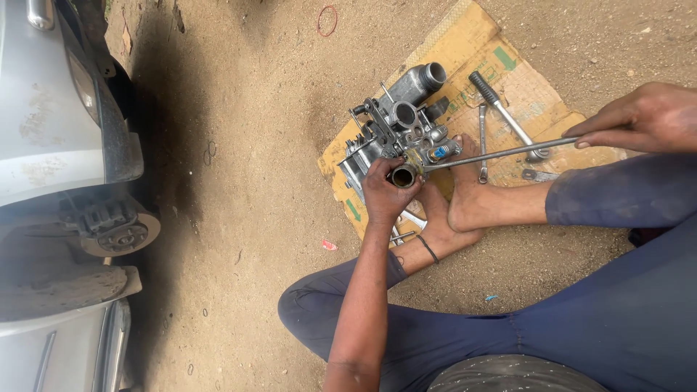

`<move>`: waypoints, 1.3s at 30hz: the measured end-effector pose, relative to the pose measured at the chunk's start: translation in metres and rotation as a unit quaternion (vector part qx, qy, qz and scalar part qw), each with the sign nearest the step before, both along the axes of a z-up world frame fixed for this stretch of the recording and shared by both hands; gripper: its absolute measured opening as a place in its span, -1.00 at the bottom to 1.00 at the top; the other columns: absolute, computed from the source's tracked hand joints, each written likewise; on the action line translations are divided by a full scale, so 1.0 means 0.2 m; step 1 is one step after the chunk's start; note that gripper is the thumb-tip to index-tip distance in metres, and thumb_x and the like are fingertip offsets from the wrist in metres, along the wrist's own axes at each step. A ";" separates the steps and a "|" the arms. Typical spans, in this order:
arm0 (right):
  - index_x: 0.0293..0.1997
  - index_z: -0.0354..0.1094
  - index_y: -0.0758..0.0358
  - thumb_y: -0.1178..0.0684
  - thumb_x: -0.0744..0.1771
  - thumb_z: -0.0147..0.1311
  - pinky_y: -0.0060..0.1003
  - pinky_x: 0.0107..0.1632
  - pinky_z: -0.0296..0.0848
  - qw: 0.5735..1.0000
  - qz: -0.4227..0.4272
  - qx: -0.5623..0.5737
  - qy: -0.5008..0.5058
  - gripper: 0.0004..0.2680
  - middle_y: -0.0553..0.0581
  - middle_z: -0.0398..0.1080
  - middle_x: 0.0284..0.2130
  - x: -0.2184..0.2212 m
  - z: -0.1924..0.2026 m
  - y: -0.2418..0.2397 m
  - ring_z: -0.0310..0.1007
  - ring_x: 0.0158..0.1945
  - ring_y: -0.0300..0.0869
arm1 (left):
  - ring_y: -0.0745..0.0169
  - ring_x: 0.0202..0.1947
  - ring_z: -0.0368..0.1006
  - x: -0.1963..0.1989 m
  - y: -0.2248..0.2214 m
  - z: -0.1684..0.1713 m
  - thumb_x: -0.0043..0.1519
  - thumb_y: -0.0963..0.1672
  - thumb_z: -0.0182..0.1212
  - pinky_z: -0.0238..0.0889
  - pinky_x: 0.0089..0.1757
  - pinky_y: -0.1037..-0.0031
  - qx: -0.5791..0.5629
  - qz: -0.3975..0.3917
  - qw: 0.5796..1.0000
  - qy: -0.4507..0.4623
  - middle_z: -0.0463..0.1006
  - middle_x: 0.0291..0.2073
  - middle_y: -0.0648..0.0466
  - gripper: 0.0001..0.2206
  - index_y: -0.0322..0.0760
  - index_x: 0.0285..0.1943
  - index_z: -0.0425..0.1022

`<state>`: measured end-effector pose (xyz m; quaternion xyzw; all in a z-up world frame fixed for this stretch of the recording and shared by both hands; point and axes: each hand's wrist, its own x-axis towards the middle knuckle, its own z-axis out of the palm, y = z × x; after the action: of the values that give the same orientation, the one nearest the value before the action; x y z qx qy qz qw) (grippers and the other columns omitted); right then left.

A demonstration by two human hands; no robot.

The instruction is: The person is seen sitting on the ground and repairing an engine component using various tools.

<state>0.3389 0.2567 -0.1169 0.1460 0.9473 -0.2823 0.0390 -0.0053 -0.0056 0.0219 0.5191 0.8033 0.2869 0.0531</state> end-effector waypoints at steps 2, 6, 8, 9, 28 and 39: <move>0.09 0.56 -0.12 -0.26 0.26 0.13 -0.30 -0.21 0.69 0.997 -0.009 -0.055 0.055 -0.67 0.02 0.67 -0.24 0.00 -0.12 0.00 0.74 -0.31 -0.21 | 0.13 -0.21 0.65 -0.01 -0.02 0.03 -0.13 -0.12 0.58 0.53 -0.13 0.40 0.015 -0.005 1.000 -0.007 0.65 -0.24 0.01 -0.64 -0.34 -0.20 0.61; 0.16 0.48 -0.11 -0.26 0.28 0.08 -0.27 -0.22 0.73 0.999 0.011 -0.039 0.028 -0.64 0.04 0.66 -0.25 -0.12 0.30 -0.24 0.73 -0.32 -0.19 | 0.16 -0.22 0.66 -0.04 -0.05 0.02 -0.12 -0.12 0.58 0.54 -0.14 0.43 0.011 0.020 1.000 -0.021 0.65 -0.26 0.03 -0.65 -0.34 -0.20 0.61; 0.36 0.19 -0.22 -0.33 0.33 -0.16 -0.39 -0.30 0.64 0.977 0.054 0.043 -0.203 -0.58 -0.02 0.50 -0.31 -0.14 0.87 -0.36 0.62 -0.38 -0.29 | 0.18 -0.19 0.65 -0.03 -0.07 0.01 -0.10 -0.13 0.58 0.55 -0.12 0.43 0.017 0.026 0.999 -0.020 0.65 -0.23 0.04 -0.65 -0.33 -0.19 0.60; 0.36 0.19 -0.22 -0.33 0.33 -0.16 -0.39 -0.30 0.64 0.977 0.052 0.043 -0.202 -0.58 -0.02 0.50 -0.31 -0.15 0.93 -0.38 0.62 -0.38 -0.29 | 0.18 -0.19 0.65 -0.02 -0.05 0.01 -0.10 -0.13 0.58 0.55 -0.12 0.43 0.018 0.024 0.999 -0.019 0.65 -0.23 0.04 -0.65 -0.33 -0.19 0.60; 0.55 0.01 -0.15 -0.26 0.38 -0.10 -0.29 -0.31 0.67 0.968 0.071 -0.038 -0.237 -0.50 0.04 0.61 -0.48 0.01 0.44 -0.28 0.61 -0.48 -0.26 | 0.12 -0.23 0.64 0.05 0.05 0.05 -0.11 -0.09 0.57 0.54 -0.15 0.39 -0.053 -0.007 0.999 0.005 0.63 -0.24 0.00 -0.61 -0.34 -0.13 0.61; 0.55 -0.01 -0.12 -0.23 0.36 -0.04 -0.21 -0.37 0.63 0.974 0.053 -0.123 -0.184 -0.47 0.17 0.54 -0.70 -0.09 0.32 -0.25 0.57 -0.59 -0.15 | 0.12 -0.28 0.64 -0.13 -0.06 0.10 -0.15 -0.11 0.55 0.52 -0.17 0.39 -0.056 -0.027 0.998 0.007 0.65 -0.30 -0.03 -0.64 -0.35 -0.20 0.63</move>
<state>0.3200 0.2061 -0.0536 0.1394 0.8881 -0.3627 0.2454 -0.0317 -0.0175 0.0426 0.5387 0.8044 0.2359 0.0841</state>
